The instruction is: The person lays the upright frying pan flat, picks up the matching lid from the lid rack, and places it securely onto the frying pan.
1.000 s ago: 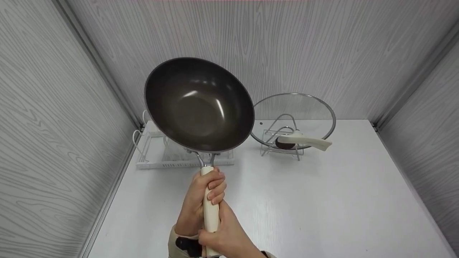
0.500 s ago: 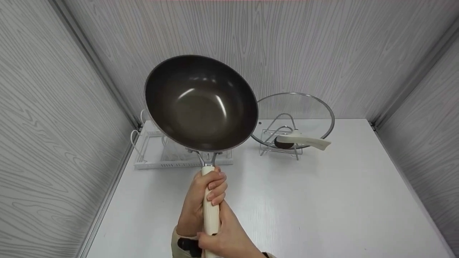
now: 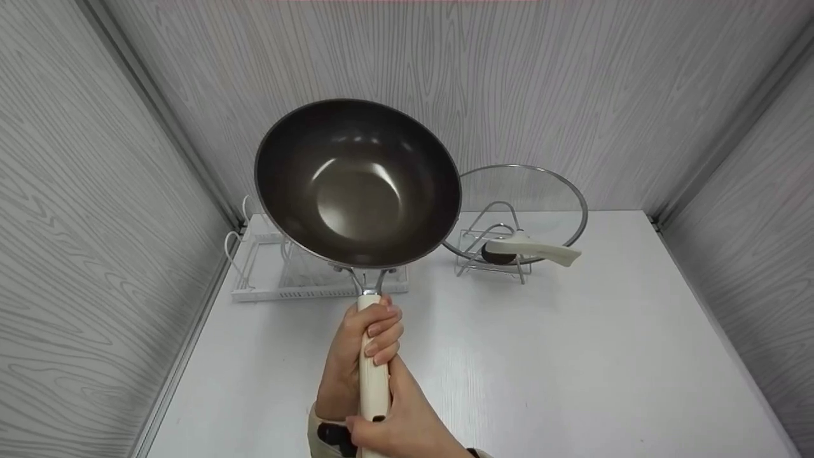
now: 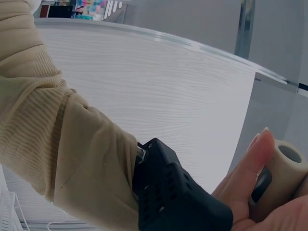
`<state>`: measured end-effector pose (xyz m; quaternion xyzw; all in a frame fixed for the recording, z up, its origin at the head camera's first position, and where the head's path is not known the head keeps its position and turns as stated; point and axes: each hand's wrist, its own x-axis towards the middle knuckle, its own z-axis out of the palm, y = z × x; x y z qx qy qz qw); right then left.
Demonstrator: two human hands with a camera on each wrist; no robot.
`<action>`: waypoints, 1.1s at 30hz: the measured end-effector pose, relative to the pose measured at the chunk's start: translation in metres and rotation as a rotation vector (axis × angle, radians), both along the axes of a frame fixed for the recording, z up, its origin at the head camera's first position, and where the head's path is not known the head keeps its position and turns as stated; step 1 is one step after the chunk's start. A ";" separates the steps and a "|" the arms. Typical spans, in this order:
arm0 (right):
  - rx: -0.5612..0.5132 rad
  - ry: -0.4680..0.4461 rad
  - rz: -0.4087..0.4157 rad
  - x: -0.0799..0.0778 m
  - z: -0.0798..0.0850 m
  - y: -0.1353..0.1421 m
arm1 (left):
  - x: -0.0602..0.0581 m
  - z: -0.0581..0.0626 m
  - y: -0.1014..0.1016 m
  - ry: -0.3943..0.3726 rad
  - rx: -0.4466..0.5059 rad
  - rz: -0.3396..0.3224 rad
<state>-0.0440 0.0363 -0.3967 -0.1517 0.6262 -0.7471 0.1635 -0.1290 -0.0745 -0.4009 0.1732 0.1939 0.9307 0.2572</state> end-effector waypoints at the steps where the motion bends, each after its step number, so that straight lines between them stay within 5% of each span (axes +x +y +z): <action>1: -0.006 -0.003 0.005 0.000 0.000 0.000 | 0.000 0.000 0.000 0.005 0.000 -0.003; 20: -0.102 -0.054 0.096 0.000 0.000 0.000 | -0.002 -0.006 -0.003 0.034 0.197 -0.132; 27: -0.094 -0.120 0.164 -0.003 0.001 0.009 | 0.000 -0.001 -0.006 -0.019 0.229 -0.170; 33: 0.029 0.033 0.202 -0.009 0.002 0.021 | 0.004 0.003 -0.009 -0.076 0.254 -0.161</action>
